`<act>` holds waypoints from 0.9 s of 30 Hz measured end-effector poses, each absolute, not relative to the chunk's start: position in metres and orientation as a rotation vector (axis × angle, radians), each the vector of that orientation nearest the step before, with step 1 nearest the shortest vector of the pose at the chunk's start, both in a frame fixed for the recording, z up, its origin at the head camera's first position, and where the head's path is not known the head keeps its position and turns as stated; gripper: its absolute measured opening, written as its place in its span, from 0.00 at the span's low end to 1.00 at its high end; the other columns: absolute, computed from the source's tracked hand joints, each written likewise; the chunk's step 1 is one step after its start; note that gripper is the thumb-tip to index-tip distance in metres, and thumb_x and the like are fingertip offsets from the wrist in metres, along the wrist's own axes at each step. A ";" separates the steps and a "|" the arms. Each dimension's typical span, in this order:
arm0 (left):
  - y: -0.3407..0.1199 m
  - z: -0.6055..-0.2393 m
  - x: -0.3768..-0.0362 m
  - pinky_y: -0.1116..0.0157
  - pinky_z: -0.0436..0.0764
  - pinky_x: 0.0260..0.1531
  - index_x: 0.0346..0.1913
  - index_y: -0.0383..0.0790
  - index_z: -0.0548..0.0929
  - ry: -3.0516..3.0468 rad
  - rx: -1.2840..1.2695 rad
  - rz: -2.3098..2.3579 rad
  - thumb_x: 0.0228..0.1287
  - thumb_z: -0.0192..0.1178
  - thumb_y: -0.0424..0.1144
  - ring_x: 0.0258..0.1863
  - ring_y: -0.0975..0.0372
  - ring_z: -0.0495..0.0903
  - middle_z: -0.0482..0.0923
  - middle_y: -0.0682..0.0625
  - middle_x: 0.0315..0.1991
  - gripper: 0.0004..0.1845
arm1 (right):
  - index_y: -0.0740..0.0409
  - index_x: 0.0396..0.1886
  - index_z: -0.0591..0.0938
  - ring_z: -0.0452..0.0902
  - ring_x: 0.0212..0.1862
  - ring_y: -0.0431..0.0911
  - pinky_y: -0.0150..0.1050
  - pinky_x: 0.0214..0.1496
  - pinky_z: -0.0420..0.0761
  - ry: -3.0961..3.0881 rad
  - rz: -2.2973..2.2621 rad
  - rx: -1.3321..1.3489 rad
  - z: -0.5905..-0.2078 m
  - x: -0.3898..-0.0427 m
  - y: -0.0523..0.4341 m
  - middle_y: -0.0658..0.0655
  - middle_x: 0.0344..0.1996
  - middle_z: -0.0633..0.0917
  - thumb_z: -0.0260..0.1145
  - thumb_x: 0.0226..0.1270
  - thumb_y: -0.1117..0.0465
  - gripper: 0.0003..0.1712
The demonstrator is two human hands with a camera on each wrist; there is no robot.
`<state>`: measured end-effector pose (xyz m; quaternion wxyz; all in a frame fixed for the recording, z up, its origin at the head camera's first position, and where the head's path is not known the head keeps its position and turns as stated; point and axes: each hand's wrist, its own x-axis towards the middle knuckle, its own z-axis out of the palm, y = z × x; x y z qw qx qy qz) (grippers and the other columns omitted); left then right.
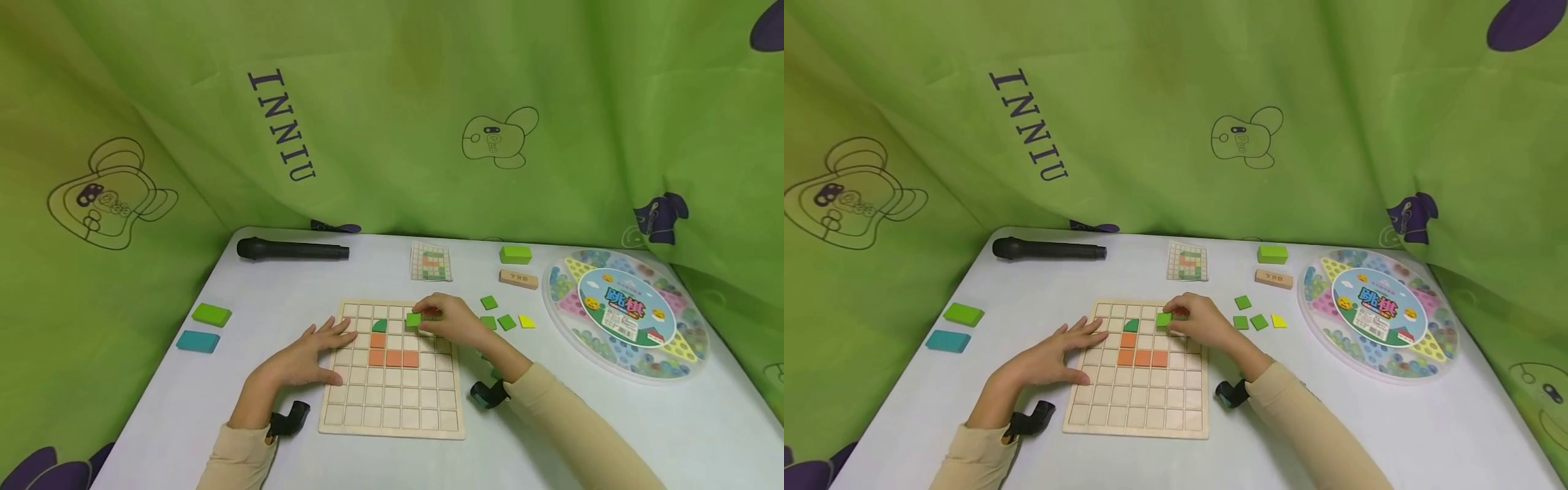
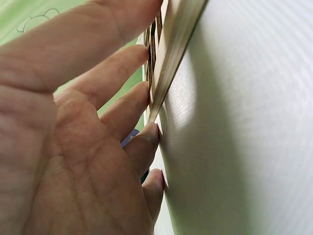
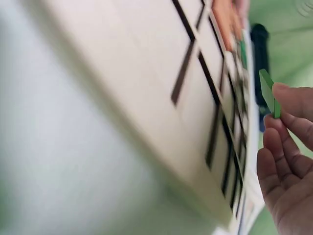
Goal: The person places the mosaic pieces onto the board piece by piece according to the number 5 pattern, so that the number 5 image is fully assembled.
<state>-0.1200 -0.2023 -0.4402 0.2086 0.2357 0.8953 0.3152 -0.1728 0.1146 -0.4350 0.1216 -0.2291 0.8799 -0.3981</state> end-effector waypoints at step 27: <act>-0.203 -0.440 -0.119 0.43 0.36 0.71 0.70 0.45 0.65 2.488 0.677 0.881 0.49 0.71 0.45 0.75 0.46 0.39 0.48 0.47 0.76 0.44 | 0.63 0.55 0.78 0.76 0.53 0.54 0.51 0.57 0.77 2.615 -1.153 -0.684 -0.430 -0.172 0.137 0.59 0.51 0.81 0.68 0.60 0.63 0.23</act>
